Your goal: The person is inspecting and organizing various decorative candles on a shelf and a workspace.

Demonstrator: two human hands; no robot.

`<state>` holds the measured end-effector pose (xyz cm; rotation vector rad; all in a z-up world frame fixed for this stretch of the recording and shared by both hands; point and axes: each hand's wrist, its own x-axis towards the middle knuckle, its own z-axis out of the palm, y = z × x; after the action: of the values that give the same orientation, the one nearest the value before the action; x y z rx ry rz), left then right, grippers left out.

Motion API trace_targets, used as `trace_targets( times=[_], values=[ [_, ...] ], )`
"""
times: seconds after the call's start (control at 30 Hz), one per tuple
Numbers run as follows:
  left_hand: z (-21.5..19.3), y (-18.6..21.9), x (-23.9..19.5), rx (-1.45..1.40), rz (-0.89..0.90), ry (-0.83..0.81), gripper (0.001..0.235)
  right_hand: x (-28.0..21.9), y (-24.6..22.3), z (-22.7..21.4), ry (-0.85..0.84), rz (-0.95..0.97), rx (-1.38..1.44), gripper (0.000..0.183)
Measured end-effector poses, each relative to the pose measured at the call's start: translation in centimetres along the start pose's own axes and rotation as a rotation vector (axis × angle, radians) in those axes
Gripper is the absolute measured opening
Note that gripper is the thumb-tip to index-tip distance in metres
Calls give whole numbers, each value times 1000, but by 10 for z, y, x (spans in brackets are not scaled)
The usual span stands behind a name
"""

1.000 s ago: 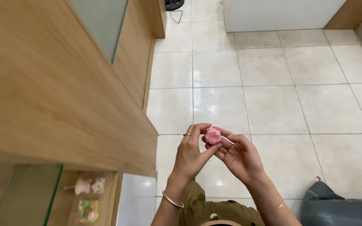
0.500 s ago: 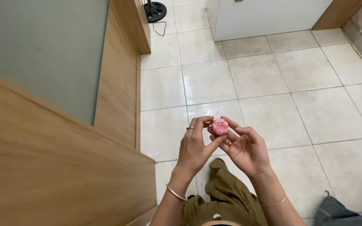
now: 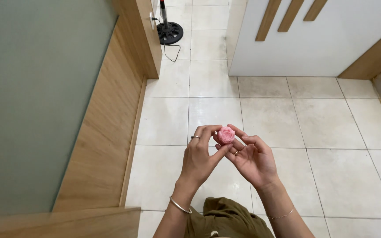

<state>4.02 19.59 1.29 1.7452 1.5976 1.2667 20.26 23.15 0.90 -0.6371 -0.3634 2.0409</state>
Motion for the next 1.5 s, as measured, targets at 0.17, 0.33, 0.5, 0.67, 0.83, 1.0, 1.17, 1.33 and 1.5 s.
trace_targets(
  times=[0.17, 0.33, 0.5, 0.67, 0.83, 1.0, 1.17, 1.33, 1.5],
  values=[
    [23, -19, 67, 30, -23, -3, 49, 67, -37, -7, 24, 21, 19, 58],
    [39, -54, 138, 54, -21, 16, 50, 143, -64, -10, 25, 28, 40, 57],
    [44, -99, 230, 34, 17, 8, 50, 234, -90, 0, 42, -4, 62, 55],
    [30, -132, 350, 44, 69, -57, 50, 338, -127, 31, 53, -81, 87, 54],
    [22, -165, 452, 45, 125, -88, 50, 429, -158, 52, 19, -121, 114, 54],
    [24, -194, 521, 19, 168, -54, 57, 500, -174, 59, 59, -145, 145, 54],
    [34, -228, 584, -28, 133, -44, 46, 568, -196, 65, 57, -128, 169, 53],
    [46, -253, 667, 14, 128, 5, 42, 655, -236, 63, 53, -110, 167, 51],
    [69, -275, 773, 83, 125, 31, 41, 761, -294, 60, 11, -95, 166, 51]
  ],
)
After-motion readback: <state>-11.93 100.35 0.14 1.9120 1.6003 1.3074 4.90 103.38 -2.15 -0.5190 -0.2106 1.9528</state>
